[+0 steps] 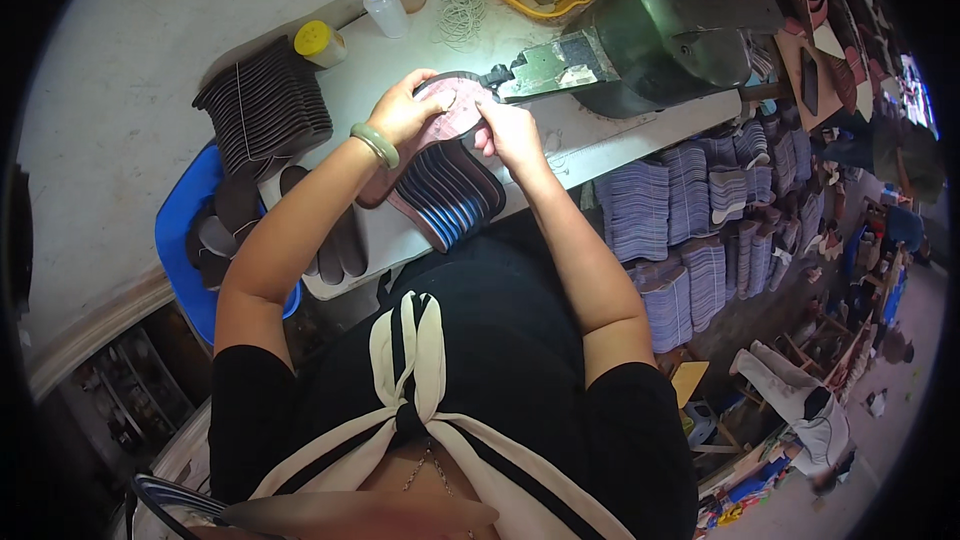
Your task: The recorder is using a specialized shoe-stitching machine to attach or finish the soles of slippers/shoes.
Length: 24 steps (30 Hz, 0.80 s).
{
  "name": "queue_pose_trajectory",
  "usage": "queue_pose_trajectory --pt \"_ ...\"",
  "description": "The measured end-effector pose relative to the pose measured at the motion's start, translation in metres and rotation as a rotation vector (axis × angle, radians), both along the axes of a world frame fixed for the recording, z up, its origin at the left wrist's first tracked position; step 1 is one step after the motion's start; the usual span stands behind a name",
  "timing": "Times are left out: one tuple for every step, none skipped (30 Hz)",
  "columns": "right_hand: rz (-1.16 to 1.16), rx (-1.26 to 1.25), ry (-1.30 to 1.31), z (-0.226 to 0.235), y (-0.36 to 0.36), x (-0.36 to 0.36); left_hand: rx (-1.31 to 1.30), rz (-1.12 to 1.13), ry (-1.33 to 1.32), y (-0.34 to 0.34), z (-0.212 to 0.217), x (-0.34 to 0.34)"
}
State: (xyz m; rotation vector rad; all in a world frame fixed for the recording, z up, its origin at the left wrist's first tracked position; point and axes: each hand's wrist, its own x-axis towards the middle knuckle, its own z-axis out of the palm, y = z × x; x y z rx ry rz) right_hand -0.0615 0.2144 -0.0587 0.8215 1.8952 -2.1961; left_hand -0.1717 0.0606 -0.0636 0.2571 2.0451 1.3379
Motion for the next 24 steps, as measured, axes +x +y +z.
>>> queue_pose_trajectory --pt "-0.016 0.018 -0.026 -0.001 0.000 -0.002 -0.099 0.006 0.141 0.000 0.001 0.003" --pt "-0.015 0.018 -0.025 -0.002 0.000 -0.002 -0.100 0.007 0.142 0.000 0.001 0.004" --pt "-0.011 0.066 -0.030 -0.001 -0.001 -0.003 -0.122 0.012 0.159 -0.001 0.001 0.005" --pt "-0.005 0.115 -0.034 -0.001 -0.001 -0.003 -0.144 0.019 0.176 -0.001 0.001 0.007" --pt "-0.003 0.115 -0.033 -0.001 -0.002 -0.002 -0.144 0.021 0.178 -0.002 -0.001 0.008" --pt "-0.005 0.136 -0.009 -0.001 -0.002 -0.002 -0.106 0.051 0.136 -0.002 -0.002 0.010" --pt "-0.008 0.157 0.013 -0.002 -0.003 0.000 -0.067 0.080 0.095 -0.001 -0.002 0.012" --pt "-0.007 0.156 0.014 -0.003 -0.004 0.003 -0.068 0.080 0.095 0.000 -0.002 0.014" --pt "-0.003 0.155 0.071 -0.003 -0.004 0.009 -0.010 0.096 0.069 0.001 -0.002 0.016" --pt "0.000 0.154 0.128 -0.004 -0.005 0.014 0.048 0.111 0.043 0.002 -0.002 0.018" --pt "0.000 0.154 0.128 -0.007 -0.004 0.020 0.047 0.111 0.043 0.003 -0.001 0.021" --pt "0.007 0.128 0.154 -0.012 -0.004 0.025 0.045 0.122 0.093 0.004 -0.001 0.023" --pt "0.016 0.102 0.180 -0.016 -0.005 0.031 0.043 0.135 0.143 0.005 -0.001 0.025" --pt "0.016 0.102 0.180 -0.019 -0.008 0.037 0.043 0.135 0.144 0.005 -0.004 0.026" --pt "0.000 -0.013 0.191 -0.022 -0.013 0.044 0.012 0.144 0.128 0.005 -0.009 0.026" --pt "-0.016 -0.127 0.201 -0.021 -0.018 0.050 -0.019 0.151 0.112 0.006 -0.010 0.026" --pt "0.058 -0.285 0.146 -0.017 -0.021 0.058 -0.018 0.152 0.112 0.007 -0.011 0.026" --pt "0.190 -0.241 0.107 -0.014 -0.021 0.063 -0.009 0.168 0.113 0.009 -0.012 0.026" --pt "0.175 -0.296 0.111 -0.013 -0.027 0.071 0.000 0.183 0.114 0.010 -0.012 0.027" --pt "0.160 -0.351 0.114 -0.012 -0.033 0.078 0.000 0.183 0.114 0.011 -0.014 0.027" --pt "0.134 -0.416 0.119 -0.009 -0.032 0.082 -0.040 0.201 0.167 0.012 -0.015 0.027" --pt "0.131 -0.416 0.119 -0.010 -0.028 0.083 -0.080 0.216 0.220 0.013 -0.011 0.028" --pt "0.109 -0.415 0.131 -0.013 -0.023 0.085 -0.079 0.213 0.220 0.014 -0.008 0.029" --pt "0.088 -0.414 0.143 -0.015 -0.017 0.087 -0.107 0.207 0.230 0.015 -0.004 0.030"
